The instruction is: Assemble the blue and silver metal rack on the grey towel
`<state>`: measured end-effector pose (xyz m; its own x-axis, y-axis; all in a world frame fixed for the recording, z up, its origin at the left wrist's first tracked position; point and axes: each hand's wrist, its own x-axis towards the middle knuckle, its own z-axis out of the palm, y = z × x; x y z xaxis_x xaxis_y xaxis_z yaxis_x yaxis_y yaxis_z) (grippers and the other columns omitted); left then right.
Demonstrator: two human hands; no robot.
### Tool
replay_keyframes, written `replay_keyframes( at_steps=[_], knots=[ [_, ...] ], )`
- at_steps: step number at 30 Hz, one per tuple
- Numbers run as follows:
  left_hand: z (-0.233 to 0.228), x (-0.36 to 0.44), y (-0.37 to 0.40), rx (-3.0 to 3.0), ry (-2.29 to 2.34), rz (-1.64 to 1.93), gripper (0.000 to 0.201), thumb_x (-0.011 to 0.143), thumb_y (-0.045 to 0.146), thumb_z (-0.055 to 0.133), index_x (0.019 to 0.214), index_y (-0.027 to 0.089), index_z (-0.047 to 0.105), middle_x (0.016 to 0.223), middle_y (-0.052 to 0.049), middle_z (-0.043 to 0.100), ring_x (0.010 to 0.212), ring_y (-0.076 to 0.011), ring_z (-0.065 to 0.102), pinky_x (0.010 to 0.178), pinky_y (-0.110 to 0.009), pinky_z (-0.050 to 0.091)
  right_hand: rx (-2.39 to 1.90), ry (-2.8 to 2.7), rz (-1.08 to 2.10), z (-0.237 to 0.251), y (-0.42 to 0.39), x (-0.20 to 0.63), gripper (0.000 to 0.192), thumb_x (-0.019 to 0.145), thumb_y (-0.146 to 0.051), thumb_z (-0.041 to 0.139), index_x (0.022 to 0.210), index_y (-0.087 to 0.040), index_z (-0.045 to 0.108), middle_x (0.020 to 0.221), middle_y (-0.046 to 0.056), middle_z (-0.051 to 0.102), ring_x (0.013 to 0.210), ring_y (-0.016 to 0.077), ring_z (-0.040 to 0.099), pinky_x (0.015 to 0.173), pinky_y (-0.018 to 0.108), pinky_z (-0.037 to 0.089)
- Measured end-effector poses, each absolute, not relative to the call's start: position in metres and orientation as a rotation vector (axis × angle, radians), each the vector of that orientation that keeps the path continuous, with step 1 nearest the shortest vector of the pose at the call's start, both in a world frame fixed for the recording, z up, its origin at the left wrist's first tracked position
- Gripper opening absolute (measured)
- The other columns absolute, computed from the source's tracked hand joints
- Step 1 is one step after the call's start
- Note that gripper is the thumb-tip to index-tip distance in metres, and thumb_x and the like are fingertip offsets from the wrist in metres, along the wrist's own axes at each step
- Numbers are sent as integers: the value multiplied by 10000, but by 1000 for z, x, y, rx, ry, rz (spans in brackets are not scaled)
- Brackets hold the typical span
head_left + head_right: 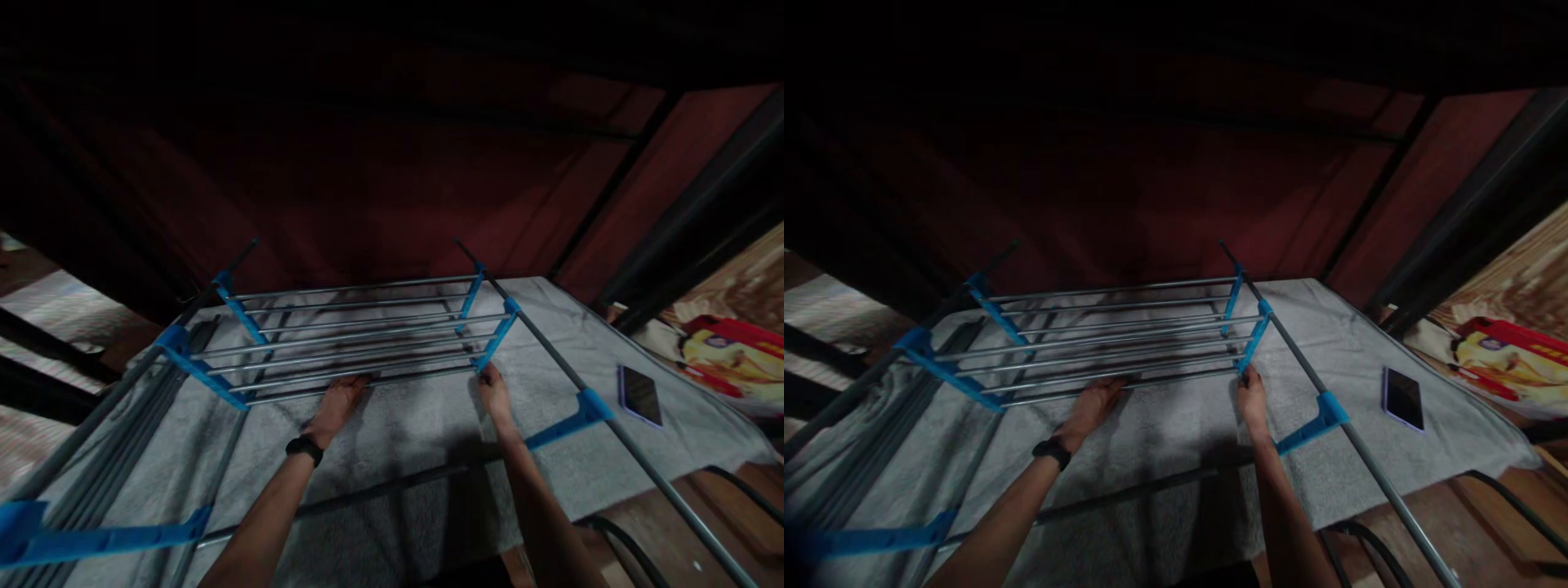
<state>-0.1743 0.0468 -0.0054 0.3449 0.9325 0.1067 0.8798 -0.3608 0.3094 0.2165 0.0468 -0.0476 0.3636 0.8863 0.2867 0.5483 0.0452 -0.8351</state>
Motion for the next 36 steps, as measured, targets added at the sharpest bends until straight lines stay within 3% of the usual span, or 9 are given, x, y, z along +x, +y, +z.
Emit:
replay_keyframes(
  at_steps=[5, 12, 24, 31, 36],
  knots=[
    [-12, -178, 51, 2318, 1631, 466, 363, 935, 232, 522, 1257, 304, 672, 1181, -78, 716, 1083, -255, 666, 981, -371, 494, -1770, -1314, 309, -49, 56, 213, 378, 744, -270, 449, 1061, -134, 602, 908, 83, 623, 844, 216, 568, 837, 381, 475],
    [-10, -180, 54, 2317, 1606, 395, 381, 930, 222, 527, 1276, 296, 669, 1209, -66, 720, 1097, -260, 673, 984, -377, 504, -1859, -1337, 244, -52, 59, 213, 304, 764, -262, 458, 1024, -158, 577, 860, 59, 607, 828, 194, 544, 794, 323, 460],
    [-14, -187, 59, 2364, 1542, 415, 371, 931, 256, 540, 1273, 303, 676, 1236, -63, 712, 1129, -283, 667, 980, -406, 517, -1995, -1396, 119, -46, 56, 204, 425, 840, -291, 483, 1227, -121, 525, 1044, 137, 631, 955, 250, 591, 850, 356, 466],
    [-16, -190, 62, 2355, 1505, 429, 386, 926, 245, 532, 1277, 318, 673, 1276, -51, 692, 1203, -285, 627, 1057, -430, 466, -2014, -1416, 87, -42, 54, 203, 391, 851, -270, 493, 1209, -129, 558, 1040, 133, 659, 963, 246, 604, 872, 343, 460],
    [-14, -190, 61, 2323, 1483, 431, 406, 930, 256, 514, 1306, 316, 654, 1258, -53, 702, 1149, -279, 660, 1010, -407, 499, -2040, -1420, 72, -40, 54, 202, 399, 858, -258, 491, 1226, -122, 561, 1050, 141, 669, 980, 250, 617, 880, 340, 462]
  ],
)
